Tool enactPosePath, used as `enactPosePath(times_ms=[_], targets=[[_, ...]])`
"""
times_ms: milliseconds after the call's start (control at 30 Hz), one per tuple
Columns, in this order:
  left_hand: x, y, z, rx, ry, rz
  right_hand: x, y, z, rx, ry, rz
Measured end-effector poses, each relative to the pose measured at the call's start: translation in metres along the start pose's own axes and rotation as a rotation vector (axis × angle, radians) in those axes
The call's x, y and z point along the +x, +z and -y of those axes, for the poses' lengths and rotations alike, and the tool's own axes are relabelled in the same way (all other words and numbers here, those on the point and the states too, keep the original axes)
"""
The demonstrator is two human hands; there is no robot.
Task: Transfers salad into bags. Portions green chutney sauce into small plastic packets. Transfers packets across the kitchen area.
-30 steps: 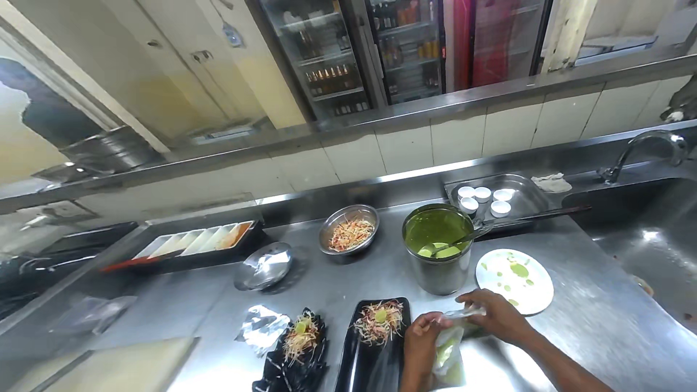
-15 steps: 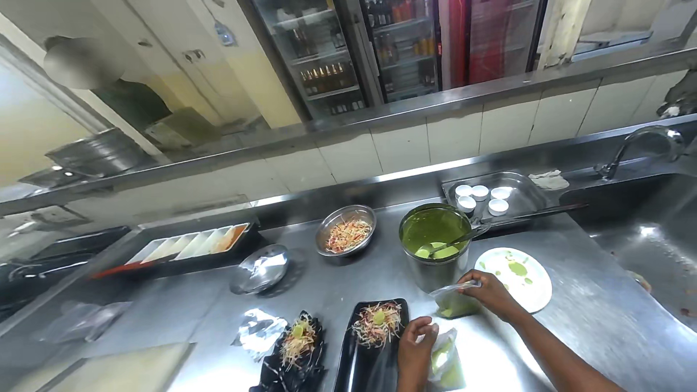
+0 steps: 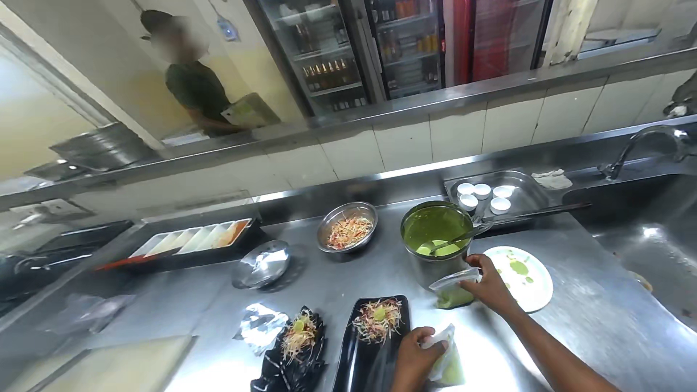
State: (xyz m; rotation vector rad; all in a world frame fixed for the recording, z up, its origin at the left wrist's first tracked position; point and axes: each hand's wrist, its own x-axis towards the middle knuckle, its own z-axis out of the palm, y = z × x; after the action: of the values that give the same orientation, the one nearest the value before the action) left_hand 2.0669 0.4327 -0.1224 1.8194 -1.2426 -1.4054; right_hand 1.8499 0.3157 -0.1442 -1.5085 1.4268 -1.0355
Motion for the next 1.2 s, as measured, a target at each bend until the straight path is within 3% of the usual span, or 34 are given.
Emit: enactPosePath(times_ms=[233, 433, 533, 667, 800, 900, 1000, 1133, 1200], targets=[[0.001, 0.003, -0.001, -0.026, -0.032, 0.018, -0.008, -0.008, 0.004, -0.093, 0.016, 0.050], [-0.001, 0.000, 0.006, -0.101, -0.037, 0.021, 0.002, -0.019, 0.011, 0.185, 0.128, 0.207], [-0.001, 0.000, 0.006, -0.129, -0.039, 0.025, 0.009, -0.018, 0.005, 0.231, 0.163, 0.153], [0.001, 0.001, 0.003, -0.119, -0.052, 0.035, 0.015, -0.014, -0.003, 0.098, 0.183, 0.065], [0.004, 0.001, 0.004, -0.127, -0.089, 0.031, 0.008, -0.018, 0.002, 0.093, 0.172, 0.090], [0.006, 0.000, 0.007, -0.163, -0.108, 0.035, -0.007, -0.024, 0.005, 0.062, 0.150, 0.048], [0.004, 0.000, 0.011, -0.318, -0.103, 0.027, -0.044, -0.018, 0.015, 0.062, 0.255, -0.056], [-0.002, 0.007, 0.012, -0.559, -0.120, 0.002, -0.117, 0.015, 0.023, 0.227, 0.604, 0.392], [-0.007, 0.013, 0.010, -0.668, -0.129, -0.021, -0.136, 0.029, 0.023, 0.367, 0.709, 0.446]])
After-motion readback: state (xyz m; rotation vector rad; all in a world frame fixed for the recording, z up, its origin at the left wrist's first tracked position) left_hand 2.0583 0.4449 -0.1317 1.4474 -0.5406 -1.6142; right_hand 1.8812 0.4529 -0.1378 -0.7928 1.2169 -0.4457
